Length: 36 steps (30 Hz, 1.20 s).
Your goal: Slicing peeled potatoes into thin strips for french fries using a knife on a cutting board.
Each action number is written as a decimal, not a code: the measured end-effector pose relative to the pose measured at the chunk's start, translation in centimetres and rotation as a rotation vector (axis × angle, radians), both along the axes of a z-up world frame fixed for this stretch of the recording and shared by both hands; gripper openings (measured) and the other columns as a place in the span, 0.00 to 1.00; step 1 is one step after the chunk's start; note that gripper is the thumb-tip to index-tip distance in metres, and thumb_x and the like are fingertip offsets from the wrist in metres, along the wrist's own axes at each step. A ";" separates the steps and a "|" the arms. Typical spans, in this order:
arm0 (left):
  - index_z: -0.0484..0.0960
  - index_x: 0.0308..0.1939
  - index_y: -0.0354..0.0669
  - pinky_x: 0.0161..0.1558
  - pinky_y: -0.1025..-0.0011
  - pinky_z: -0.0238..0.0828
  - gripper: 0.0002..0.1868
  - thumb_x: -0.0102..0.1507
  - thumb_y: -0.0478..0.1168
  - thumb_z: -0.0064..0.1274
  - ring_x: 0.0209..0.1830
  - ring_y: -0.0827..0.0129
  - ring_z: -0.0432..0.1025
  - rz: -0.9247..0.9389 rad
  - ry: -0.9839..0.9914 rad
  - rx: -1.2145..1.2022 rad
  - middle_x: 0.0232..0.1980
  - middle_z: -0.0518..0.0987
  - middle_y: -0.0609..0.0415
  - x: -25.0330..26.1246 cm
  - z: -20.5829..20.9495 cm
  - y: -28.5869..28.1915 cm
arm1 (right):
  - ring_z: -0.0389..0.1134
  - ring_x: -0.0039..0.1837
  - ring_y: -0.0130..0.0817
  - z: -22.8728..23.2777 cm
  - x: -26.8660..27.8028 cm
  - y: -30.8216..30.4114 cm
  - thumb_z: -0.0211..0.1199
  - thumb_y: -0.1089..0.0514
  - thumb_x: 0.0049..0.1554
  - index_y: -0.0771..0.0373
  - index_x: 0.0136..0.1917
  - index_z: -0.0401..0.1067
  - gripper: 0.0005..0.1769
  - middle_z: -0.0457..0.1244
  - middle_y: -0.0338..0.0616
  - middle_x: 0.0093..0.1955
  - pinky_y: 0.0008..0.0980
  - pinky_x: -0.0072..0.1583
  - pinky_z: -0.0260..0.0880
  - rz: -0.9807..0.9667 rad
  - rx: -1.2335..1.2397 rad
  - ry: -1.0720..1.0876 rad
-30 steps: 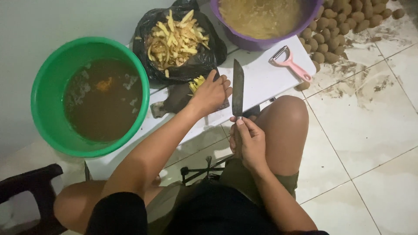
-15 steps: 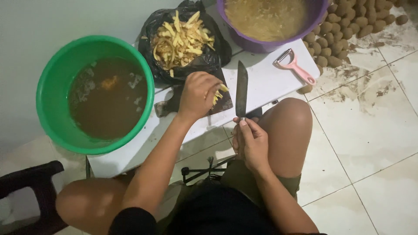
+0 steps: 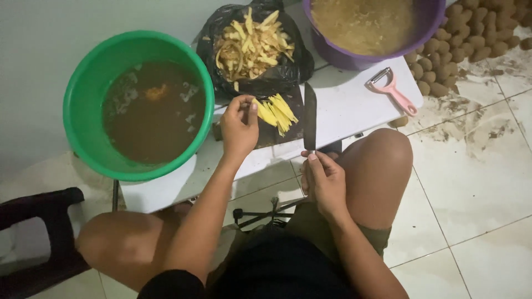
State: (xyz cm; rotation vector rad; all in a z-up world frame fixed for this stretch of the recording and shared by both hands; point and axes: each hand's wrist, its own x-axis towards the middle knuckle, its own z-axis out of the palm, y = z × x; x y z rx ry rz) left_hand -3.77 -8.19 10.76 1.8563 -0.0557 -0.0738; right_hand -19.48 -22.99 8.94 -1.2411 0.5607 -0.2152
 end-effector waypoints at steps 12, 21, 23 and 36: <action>0.83 0.50 0.36 0.39 0.63 0.83 0.10 0.68 0.37 0.53 0.43 0.55 0.84 0.114 0.019 0.112 0.44 0.84 0.43 2.1 -0.6 -3.2 | 0.64 0.25 0.33 -3.1 -0.6 0.4 0.63 0.60 0.61 0.66 0.54 0.81 0.12 0.69 0.52 0.31 0.33 0.27 0.60 0.208 -0.508 0.123; 0.83 0.50 0.31 0.38 0.61 0.81 0.10 0.68 0.33 0.54 0.38 0.52 0.83 0.123 -0.030 0.129 0.42 0.85 0.38 2.4 -1.9 -2.7 | 0.67 0.29 0.37 -1.5 -0.3 0.6 0.61 0.57 0.61 0.70 0.56 0.80 0.16 0.71 0.58 0.38 0.35 0.31 0.61 0.246 -0.641 0.217; 0.83 0.50 0.33 0.39 0.62 0.82 0.10 0.68 0.34 0.53 0.39 0.53 0.84 0.132 -0.007 0.132 0.42 0.85 0.39 2.4 -1.3 -2.5 | 0.66 0.28 0.38 -1.5 -0.3 0.4 0.60 0.56 0.62 0.71 0.56 0.79 0.17 0.71 0.59 0.38 0.36 0.30 0.60 0.244 -0.650 0.238; 0.84 0.51 0.32 0.41 0.59 0.81 0.09 0.69 0.30 0.51 0.43 0.46 0.82 -0.019 -0.066 0.282 0.45 0.82 0.38 1.4 0.1 0.6 | 0.71 0.32 0.51 -1.6 -0.4 -0.3 0.59 0.55 0.64 0.76 0.59 0.77 0.20 0.71 0.65 0.40 0.39 0.31 0.64 0.224 -0.670 0.226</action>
